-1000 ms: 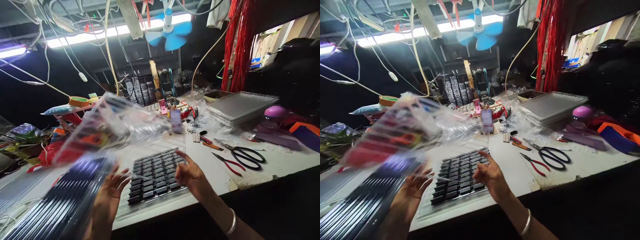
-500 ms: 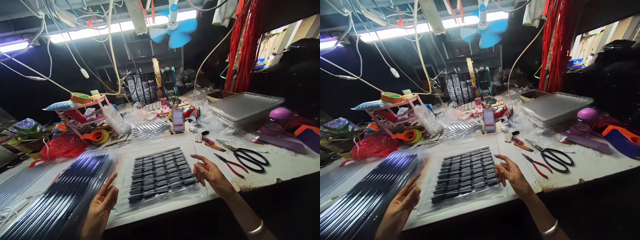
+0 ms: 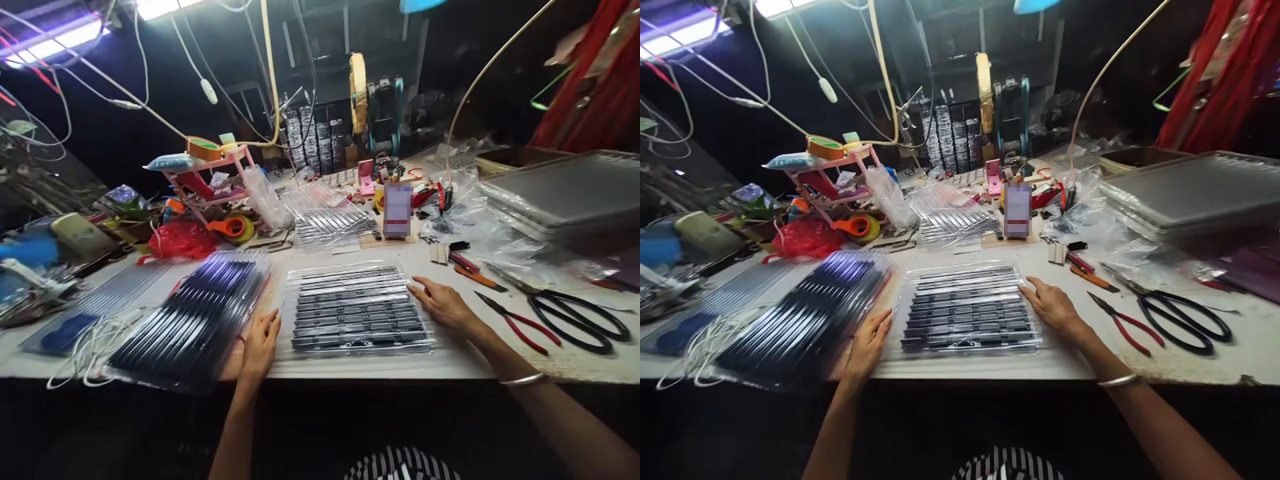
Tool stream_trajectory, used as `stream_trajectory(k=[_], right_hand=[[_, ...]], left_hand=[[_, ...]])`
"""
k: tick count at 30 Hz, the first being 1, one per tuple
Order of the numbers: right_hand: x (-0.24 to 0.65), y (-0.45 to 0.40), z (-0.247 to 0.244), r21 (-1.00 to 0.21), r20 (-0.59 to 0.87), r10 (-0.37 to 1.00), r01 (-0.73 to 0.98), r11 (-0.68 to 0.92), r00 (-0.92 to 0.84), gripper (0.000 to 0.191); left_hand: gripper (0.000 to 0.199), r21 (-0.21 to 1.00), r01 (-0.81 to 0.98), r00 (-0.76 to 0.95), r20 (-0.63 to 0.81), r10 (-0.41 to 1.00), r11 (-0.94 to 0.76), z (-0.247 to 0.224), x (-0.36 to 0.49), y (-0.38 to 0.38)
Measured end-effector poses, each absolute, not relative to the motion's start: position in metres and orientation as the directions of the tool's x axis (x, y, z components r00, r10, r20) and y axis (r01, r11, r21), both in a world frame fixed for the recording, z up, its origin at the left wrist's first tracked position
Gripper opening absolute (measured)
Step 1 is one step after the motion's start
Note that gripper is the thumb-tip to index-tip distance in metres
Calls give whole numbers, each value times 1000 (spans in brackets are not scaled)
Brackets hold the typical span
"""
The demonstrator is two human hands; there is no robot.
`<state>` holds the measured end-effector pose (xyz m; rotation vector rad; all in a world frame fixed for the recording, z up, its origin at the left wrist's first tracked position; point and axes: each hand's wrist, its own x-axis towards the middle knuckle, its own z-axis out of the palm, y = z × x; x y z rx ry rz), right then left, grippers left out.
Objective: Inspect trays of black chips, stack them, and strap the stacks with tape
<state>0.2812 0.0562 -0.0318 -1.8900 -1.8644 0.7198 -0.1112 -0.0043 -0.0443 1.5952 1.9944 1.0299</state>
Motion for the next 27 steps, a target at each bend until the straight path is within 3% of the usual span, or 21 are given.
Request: stream_trajectory(k=[10,12,17,24,27], right_hand=[[274,57,-29,-490,-121,968,862,132,-218,59],[278,57,-27,-572,-181,959,816,79,-219,60],[284,52,-17,-812,-423,868,534,-236,-260,77],[279,59,-20,-859,-267,923,502,-98,-277,66],[281,58,-21,-874,-293,917,465,-144,-269,67]], left_hand=[[44,781,622,-214,105,971,53,-43,-119,20],[45,783,619,-203,93,975,54,-40,-117,17],[45,783,617,-206,67,976,76,-33,-114,7],[46,765,633,-245,59,968,114,-29,-110,24],[44,763,640,-233,77,970,93,-26,-105,27]])
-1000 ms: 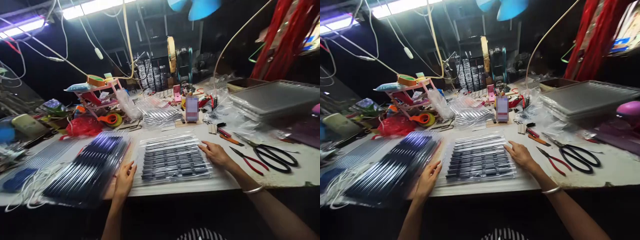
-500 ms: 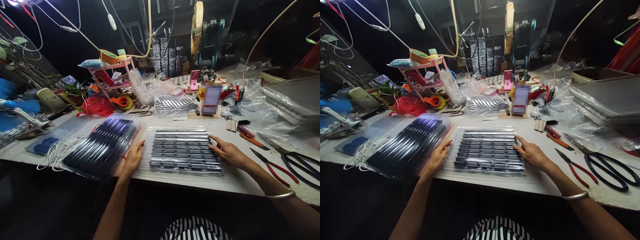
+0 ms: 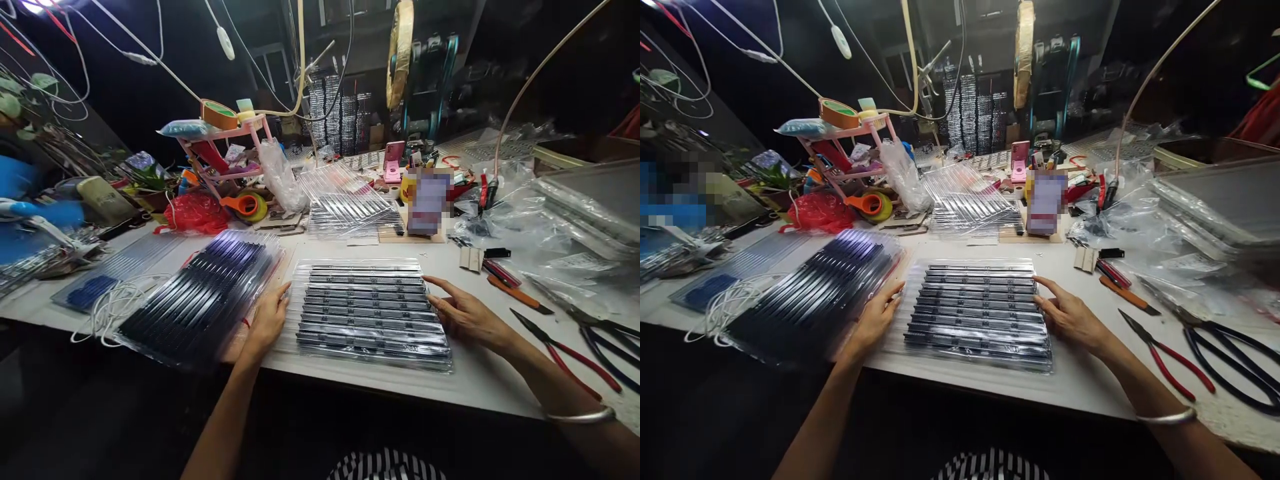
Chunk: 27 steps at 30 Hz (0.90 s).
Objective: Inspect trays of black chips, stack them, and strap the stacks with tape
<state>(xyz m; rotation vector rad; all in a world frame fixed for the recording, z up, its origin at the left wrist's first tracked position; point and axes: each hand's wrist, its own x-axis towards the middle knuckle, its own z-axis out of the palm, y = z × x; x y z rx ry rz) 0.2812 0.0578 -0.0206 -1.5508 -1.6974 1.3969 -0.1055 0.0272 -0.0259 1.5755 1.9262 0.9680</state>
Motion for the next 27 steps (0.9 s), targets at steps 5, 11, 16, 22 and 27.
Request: stream_trajectory(k=[5,11,16,22,27], right_hand=[[281,50,-12,-928,-221,946,350,-128,-238,70],[277,44,-10,-932,-137,952,361,-30,-273,69],[282,42,-19,-901,-139,974,431,-49,-181,62],[285,44,-21,-885,-209,969,448,-128,-135,62],[278,45,-15,-890,-96,987,455,-26,-132,56]], left_hand=[[47,797,593,-244,45,969,113,-23,-108,18],[48,782,604,-287,38,957,150,-25,-110,16],[48,695,713,-190,60,980,96,-22,-103,23],[52,811,557,-300,-7,954,181,-24,-110,15],[48,917,376,-354,11,935,132,-16,-99,5]])
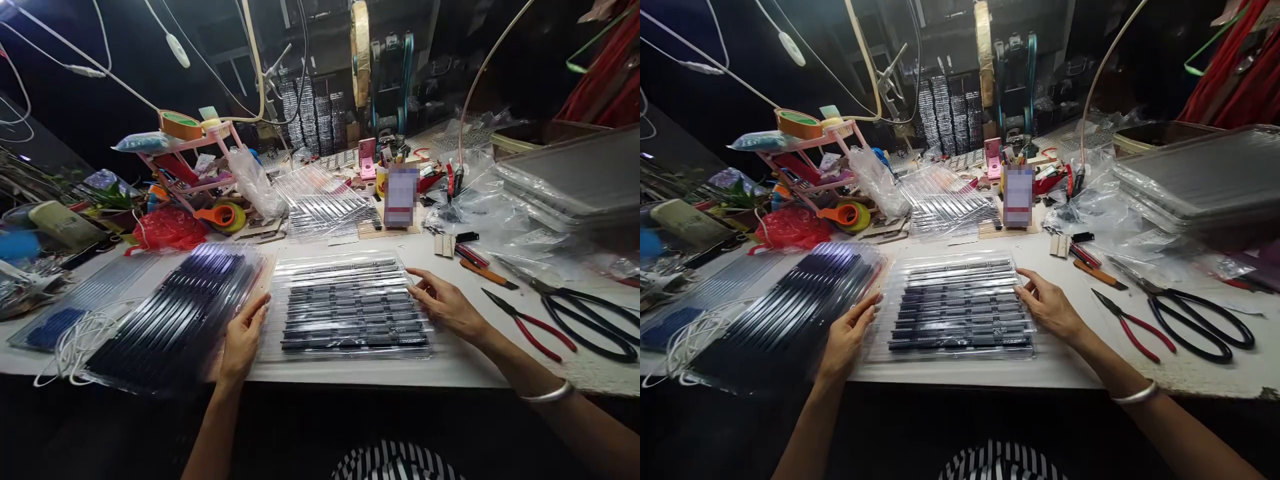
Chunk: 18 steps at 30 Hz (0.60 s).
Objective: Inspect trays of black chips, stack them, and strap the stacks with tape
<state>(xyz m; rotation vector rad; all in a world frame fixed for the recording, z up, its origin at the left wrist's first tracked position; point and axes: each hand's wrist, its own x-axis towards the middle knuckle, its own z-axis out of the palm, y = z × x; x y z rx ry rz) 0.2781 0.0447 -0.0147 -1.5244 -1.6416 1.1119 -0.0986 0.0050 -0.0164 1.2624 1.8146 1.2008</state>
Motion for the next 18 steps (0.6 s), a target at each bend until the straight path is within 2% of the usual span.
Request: stream_trajectory(k=[4,6,10,14,18], right_hand=[[275,37,-11,-889,-34,988,457,38,-148,55],[276,35,-13,-876,-69,982,482,24,-174,55],[278,36,-21,-841,-133,985,539,-52,-112,56],[278,38,-24,-859,-176,983,497,-124,-59,61],[276,36,-21,-874,-180,980,471,-122,-79,59]], left_hand=[[50,890,409,-420,-12,907,201,-17,-97,1],[50,836,515,-360,11,933,189,-24,-102,3],[49,709,705,-167,127,978,29,-39,-110,12],[49,747,665,-134,123,983,-3,-42,-112,20],[50,817,576,-185,90,979,33,-39,-116,22]])
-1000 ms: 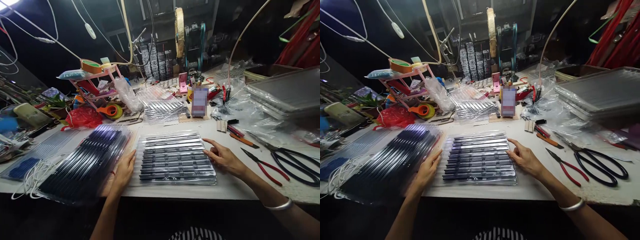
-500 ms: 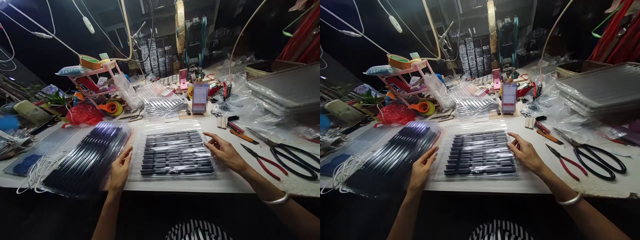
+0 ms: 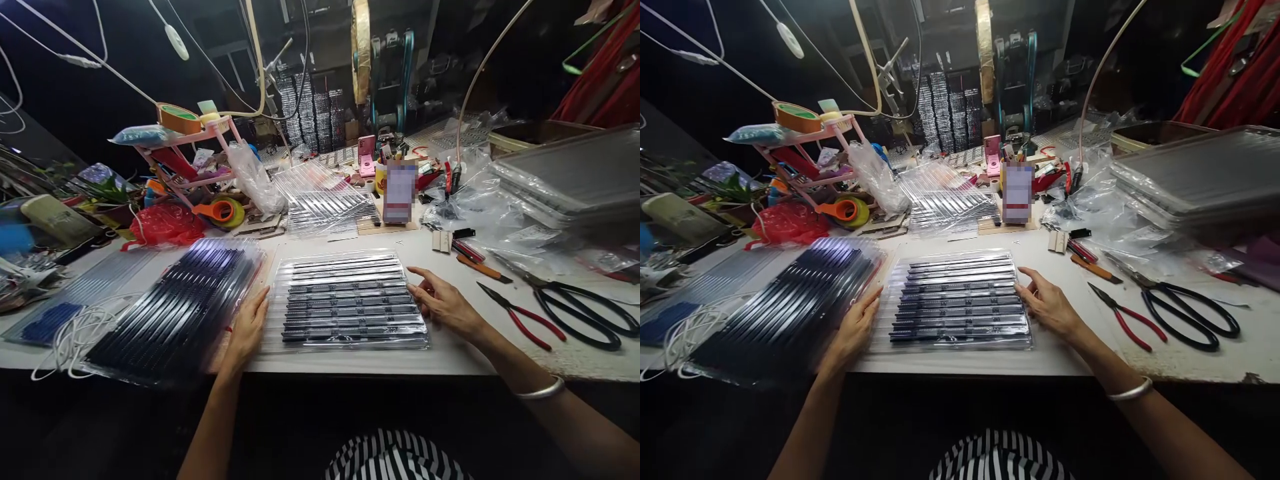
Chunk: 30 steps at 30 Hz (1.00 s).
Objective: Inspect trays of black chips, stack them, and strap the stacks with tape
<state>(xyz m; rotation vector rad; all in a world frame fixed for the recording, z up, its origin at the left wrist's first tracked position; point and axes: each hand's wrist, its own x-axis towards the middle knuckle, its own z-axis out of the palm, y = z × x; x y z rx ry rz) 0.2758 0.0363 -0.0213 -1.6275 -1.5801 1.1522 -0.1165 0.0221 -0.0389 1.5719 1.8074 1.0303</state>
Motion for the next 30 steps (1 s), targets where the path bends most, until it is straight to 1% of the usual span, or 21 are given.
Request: stream_trajectory(k=[5,8,11,15,19,23,25,27,30], right_hand=[[273,39,-21,-853,-147,986,514,-90,-72,56],[269,40,-20,-843,-73,996,538,-30,-59,56],[264,36,-15,-871,-25,999,492,0,-44,58],[262,31,-10,-918,-59,998,393,-53,-5,65],[265,30,-13,-952,-145,989,268,-149,33,73],[267,29,-15,-958,-228,974,177,-227,17,78],[266,29,-14,-956,-234,972,175,-233,14,79],[266,29,-15,-957,-211,977,201,-211,25,77],[271,32,-22,-942,-133,990,307,-139,40,71]], left_hand=[[51,909,409,-248,26,968,81,-34,-116,20],[49,948,311,-272,19,962,69,-31,-112,19],[52,972,228,-293,16,956,53,-32,-112,17],[54,981,188,-266,4,964,48,-34,-116,12],[49,966,247,-202,-27,979,77,-32,-120,4],[52,934,344,-159,-41,987,94,-31,-123,-4],[54,908,409,-164,-30,986,95,-33,-123,-5],[54,870,485,-163,-11,987,90,-34,-121,-3],[50,797,601,-114,16,993,56,-35,-112,2]])
